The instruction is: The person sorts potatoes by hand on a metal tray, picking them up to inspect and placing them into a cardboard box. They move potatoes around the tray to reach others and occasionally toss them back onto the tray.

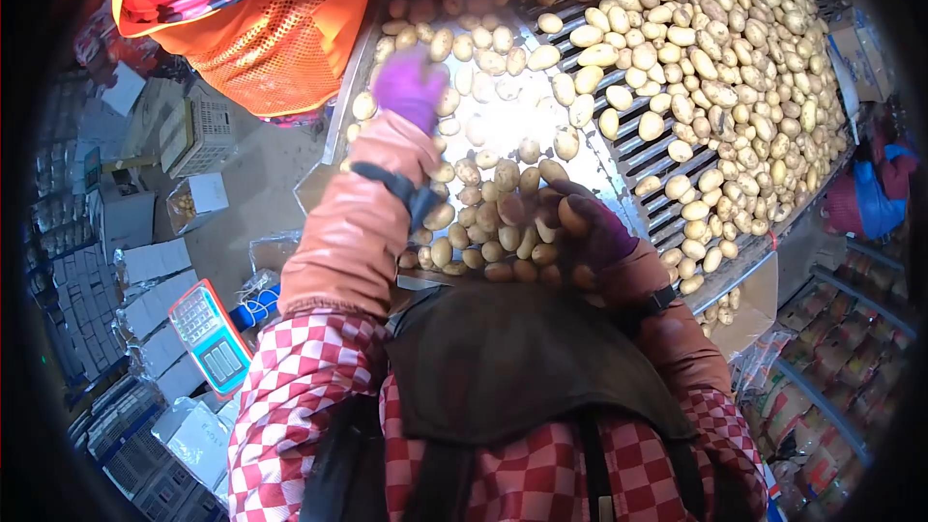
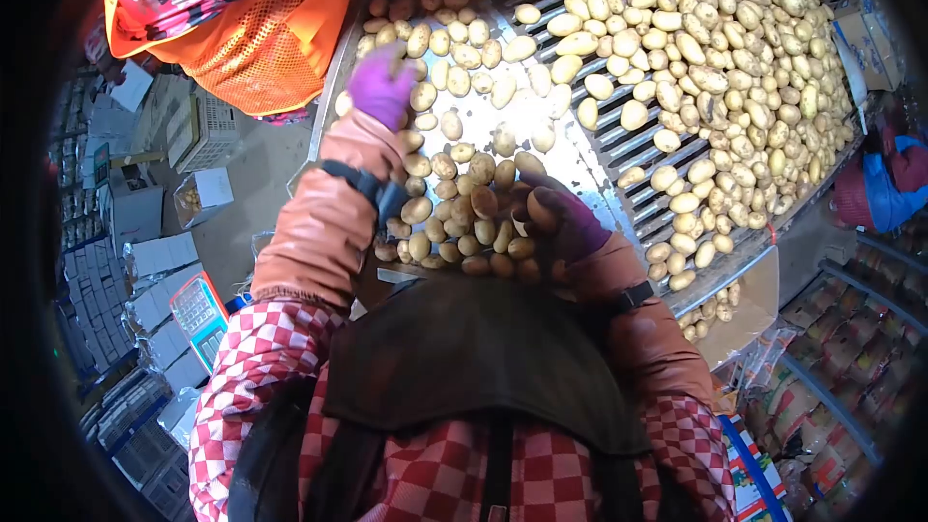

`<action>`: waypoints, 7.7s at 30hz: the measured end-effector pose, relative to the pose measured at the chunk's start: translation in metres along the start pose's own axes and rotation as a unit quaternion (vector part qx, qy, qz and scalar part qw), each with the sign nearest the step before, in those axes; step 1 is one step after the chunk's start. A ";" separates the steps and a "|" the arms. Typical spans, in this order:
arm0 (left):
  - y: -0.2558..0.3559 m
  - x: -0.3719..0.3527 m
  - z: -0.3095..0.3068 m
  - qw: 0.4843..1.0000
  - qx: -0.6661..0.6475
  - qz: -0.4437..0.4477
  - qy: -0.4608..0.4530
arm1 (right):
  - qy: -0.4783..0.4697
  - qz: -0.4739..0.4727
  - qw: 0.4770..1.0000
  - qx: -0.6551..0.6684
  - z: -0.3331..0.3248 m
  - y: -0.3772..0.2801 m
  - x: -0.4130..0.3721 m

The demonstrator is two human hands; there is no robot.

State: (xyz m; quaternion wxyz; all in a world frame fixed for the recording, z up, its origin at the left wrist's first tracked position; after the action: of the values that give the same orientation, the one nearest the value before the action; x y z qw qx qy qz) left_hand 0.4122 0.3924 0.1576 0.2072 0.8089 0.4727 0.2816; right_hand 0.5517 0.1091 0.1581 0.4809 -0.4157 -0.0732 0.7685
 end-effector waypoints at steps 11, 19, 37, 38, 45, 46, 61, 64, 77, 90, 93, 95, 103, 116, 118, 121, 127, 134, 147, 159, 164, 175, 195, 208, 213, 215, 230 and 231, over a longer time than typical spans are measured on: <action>-0.006 -0.168 0.014 0.980 0.117 -0.015 -0.159 | 0.040 -0.023 0.998 0.046 -0.059 0.029 0.032; -0.071 -0.047 -0.014 0.978 0.057 -0.125 -0.159 | -0.032 0.060 0.997 -0.043 0.048 -0.023 -0.019; -0.104 0.039 0.034 0.980 0.068 -0.105 -0.154 | 0.000 0.079 0.995 0.066 0.005 0.001 -0.006; -0.112 0.028 0.027 0.983 0.046 -0.109 -0.141 | 0.009 0.053 0.997 0.055 0.001 -0.001 -0.005; -0.087 -0.011 0.005 0.997 0.031 -0.064 -0.039 | 0.007 -0.055 0.997 0.061 -0.050 0.011 0.026; -0.029 -0.010 0.004 0.998 0.044 0.009 -0.049 | 0.019 -0.083 0.995 0.061 -0.050 0.006 0.025; -0.001 0.031 0.146 0.920 0.232 0.007 -0.316 | 0.121 -0.280 0.911 0.278 -0.256 0.019 -0.172; -0.002 0.024 0.136 0.956 0.105 0.024 -0.273 | 0.220 -0.355 0.853 0.313 -0.316 0.048 -0.250; 0.210 -0.221 0.137 0.621 -0.463 -0.219 -0.594 | 0.171 -0.210 0.961 -0.060 -0.074 0.018 -0.098; 0.220 -0.218 0.142 0.653 -0.481 -0.250 -0.529 | 0.071 -0.157 0.963 0.208 -0.131 0.088 -0.079; 0.232 -0.230 0.156 0.630 -0.474 -0.261 -0.557 | 0.057 -0.251 0.950 0.176 -0.138 0.080 -0.082; 0.247 -0.239 0.159 0.610 -0.494 -0.269 -0.559 | 0.086 -0.316 0.941 0.081 -0.145 0.071 -0.090; 0.263 -0.264 0.168 0.565 -0.529 -0.255 -0.579 | 0.006 -0.289 0.946 0.146 -0.143 0.089 -0.108; 0.186 -0.198 0.107 0.936 -0.086 0.153 -0.305 | 0.178 -0.432 0.774 0.427 -0.267 0.152 -0.309; 0.120 -0.187 0.116 0.948 0.125 0.197 -0.218 | 0.386 -0.452 0.736 0.324 -0.309 0.191 -0.369; 0.092 -0.193 0.129 0.957 0.113 0.108 -0.246 | 0.637 -0.436 0.632 0.069 -0.357 0.226 -0.482; 0.085 -0.189 0.134 0.956 0.069 0.055 -0.279 | 0.423 -0.631 0.619 0.200 -0.479 0.288 -0.602; 0.075 -0.204 0.127 0.957 0.111 0.088 -0.251 | 0.333 -0.576 0.625 0.408 -0.497 0.222 -0.583; 0.115 -0.220 0.088 0.950 -0.023 0.159 -0.268 | 0.254 -0.457 0.784 0.334 -0.401 0.063 -0.327; -0.004 -0.234 -0.030 0.978 0.145 0.054 -0.138 | 0.234 -0.064 0.965 -0.099 -0.161 0.059 -0.109; 0.081 -0.244 0.037 0.941 -0.035 0.184 -0.281 | 0.230 -0.033 0.800 -0.553 -0.149 0.096 -0.014; 0.005 -0.206 -0.022 0.977 0.140 0.117 -0.110 | 0.319 -0.227 0.746 -0.538 -0.096 0.008 0.009; 0.109 -0.164 0.066 0.915 -0.268 -0.036 -0.300 | -0.053 0.041 0.997 0.043 -0.061 0.063 0.002; -0.152 -0.021 0.025 0.945 0.104 -0.267 -0.155 | -0.152 -0.021 0.931 -0.332 -0.077 0.047 0.036; 0.005 -0.057 0.007 0.919 -0.215 -0.301 -0.138 | -0.107 -0.015 0.994 -0.005 -0.061 0.035 0.024; 0.048 -0.094 0.068 0.896 -0.185 -0.202 -0.348 | -0.059 -0.045 0.997 -0.010 -0.054 0.024 0.012; 0.073 -0.149 0.064 0.969 0.083 0.142 -0.184 | 0.230 -0.214 0.937 0.151 -0.214 0.059 -0.160; 0.071 -0.148 0.064 0.968 0.094 0.119 -0.198 | 0.209 -0.263 0.916 0.219 -0.231 0.067 -0.185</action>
State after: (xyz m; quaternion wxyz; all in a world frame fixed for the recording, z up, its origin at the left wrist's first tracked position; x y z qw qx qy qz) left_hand 0.4412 0.2241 0.1135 0.1844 0.9149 0.3467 0.0933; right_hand 0.7057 -0.1402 0.0801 0.7488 -0.4166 0.0926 0.5071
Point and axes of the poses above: each hand's wrist, its own x-axis towards the middle knuckle, its own z-axis out of the palm, y = z × x, the point moved 10 cm from there along x, towards the middle knuckle, and after that the axes turned 3 degrees about -x, right-handed, at the moved point
